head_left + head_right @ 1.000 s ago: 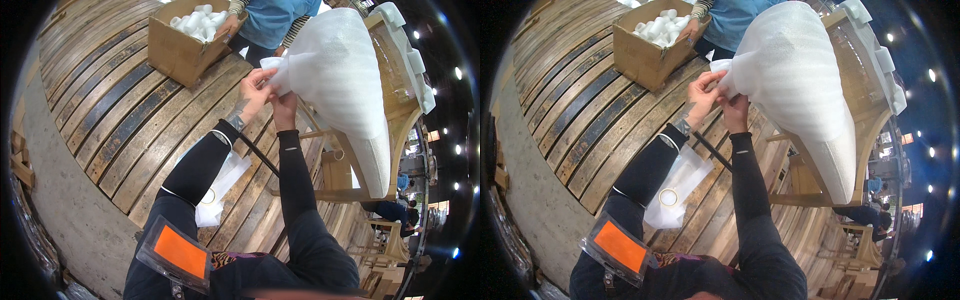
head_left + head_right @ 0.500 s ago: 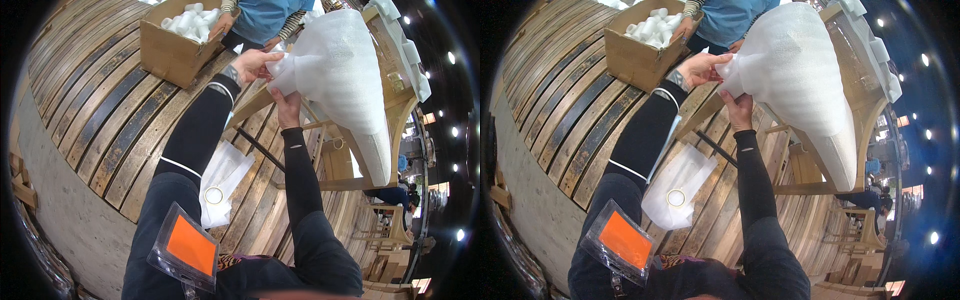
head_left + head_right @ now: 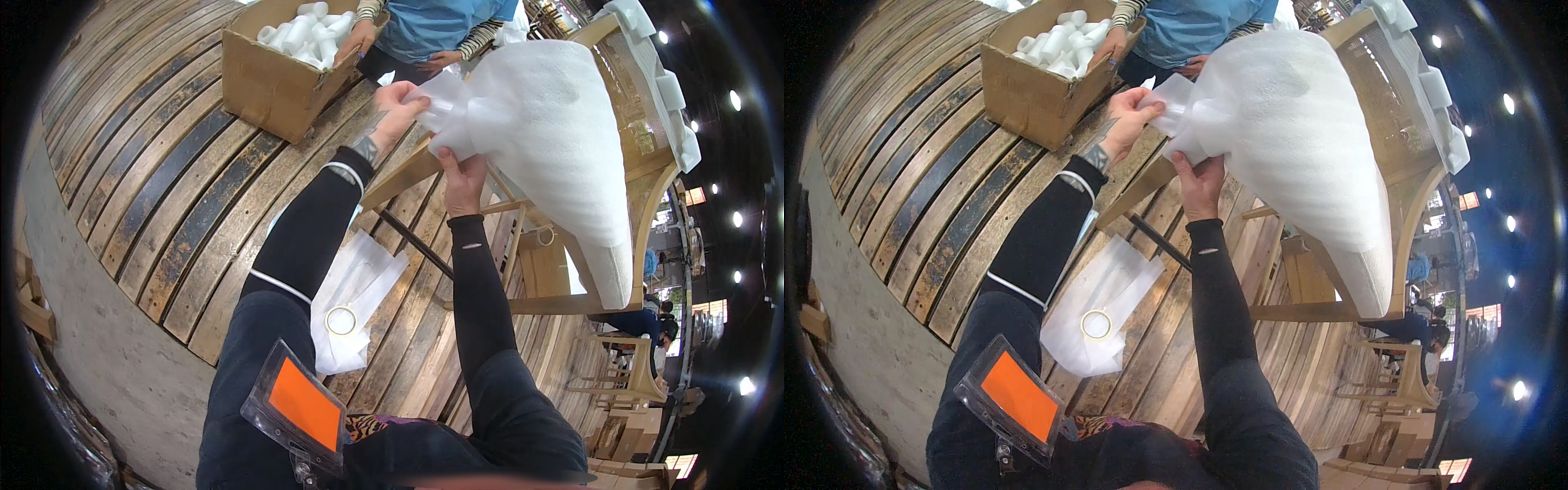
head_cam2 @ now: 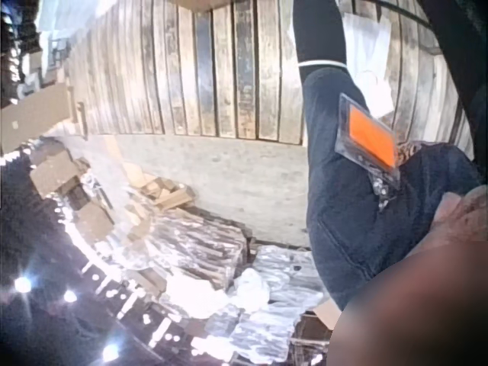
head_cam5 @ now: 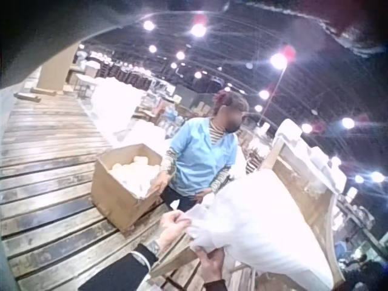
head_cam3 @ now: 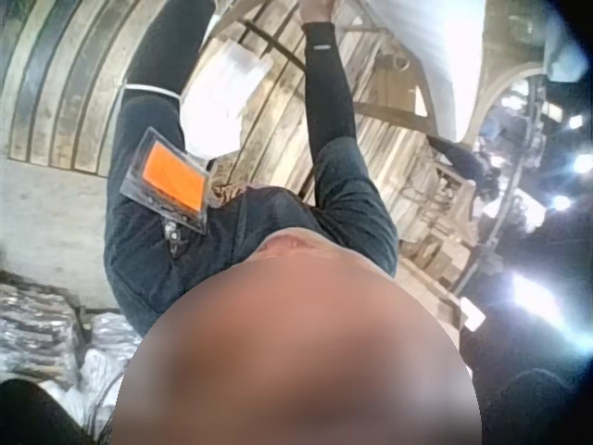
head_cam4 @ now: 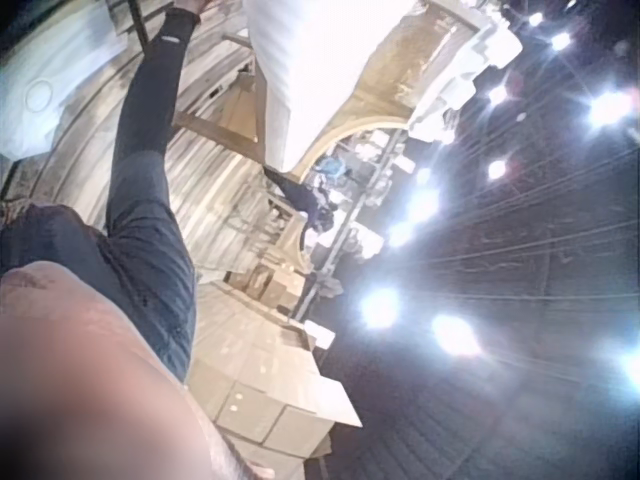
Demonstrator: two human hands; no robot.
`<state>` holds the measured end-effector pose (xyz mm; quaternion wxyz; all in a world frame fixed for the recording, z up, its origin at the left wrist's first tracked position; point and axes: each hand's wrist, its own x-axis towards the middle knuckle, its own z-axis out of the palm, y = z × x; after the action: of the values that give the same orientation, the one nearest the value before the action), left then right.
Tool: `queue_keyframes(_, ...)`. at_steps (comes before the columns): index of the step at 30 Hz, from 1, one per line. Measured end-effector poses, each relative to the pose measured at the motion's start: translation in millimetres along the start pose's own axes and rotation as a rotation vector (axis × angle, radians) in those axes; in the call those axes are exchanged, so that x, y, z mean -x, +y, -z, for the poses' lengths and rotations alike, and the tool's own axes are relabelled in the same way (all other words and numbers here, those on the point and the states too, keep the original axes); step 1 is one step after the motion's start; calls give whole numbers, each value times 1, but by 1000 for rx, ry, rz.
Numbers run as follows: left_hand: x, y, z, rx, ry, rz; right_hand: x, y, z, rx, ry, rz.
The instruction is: The person wraps a white upholstered chair with bubble wrap and secures it using clear packing tape. They repeatedly fold the wrap around the chair and apply tape to hold it in place.
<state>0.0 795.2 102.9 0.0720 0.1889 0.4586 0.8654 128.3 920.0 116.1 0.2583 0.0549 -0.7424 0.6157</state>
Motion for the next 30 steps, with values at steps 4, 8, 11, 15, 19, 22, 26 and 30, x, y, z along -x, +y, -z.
queue_keyframes(4, 43, 20, -8, -59, 30, -160, -1, 2, 2, -31, 6, 4)
queue_keyframes(8, 83, 32, -36, -480, 82, -473, -1, 5, 2, -42, -17, 18)
queue_keyframes(11, 100, 30, -48, -574, 166, -588, -2, 3, 6, -48, -73, -19)
queue_keyframes(15, 125, 15, -59, -811, 194, -740, -7, -24, 22, -158, -173, -152)
queue_keyframes(19, 140, -6, -77, -1009, 184, -731, -10, -64, 25, -67, -81, -319)
queue_keyframes(22, 145, -16, -94, -1109, 193, -672, -15, -75, 14, 287, -138, -247)
queue_keyframes(26, 147, -22, -110, -1253, 183, -561, -23, -52, 10, 483, -184, -59)
queue_keyframes(30, 147, -6, -89, -1122, 61, -755, -37, -18, 18, 300, -209, -55)
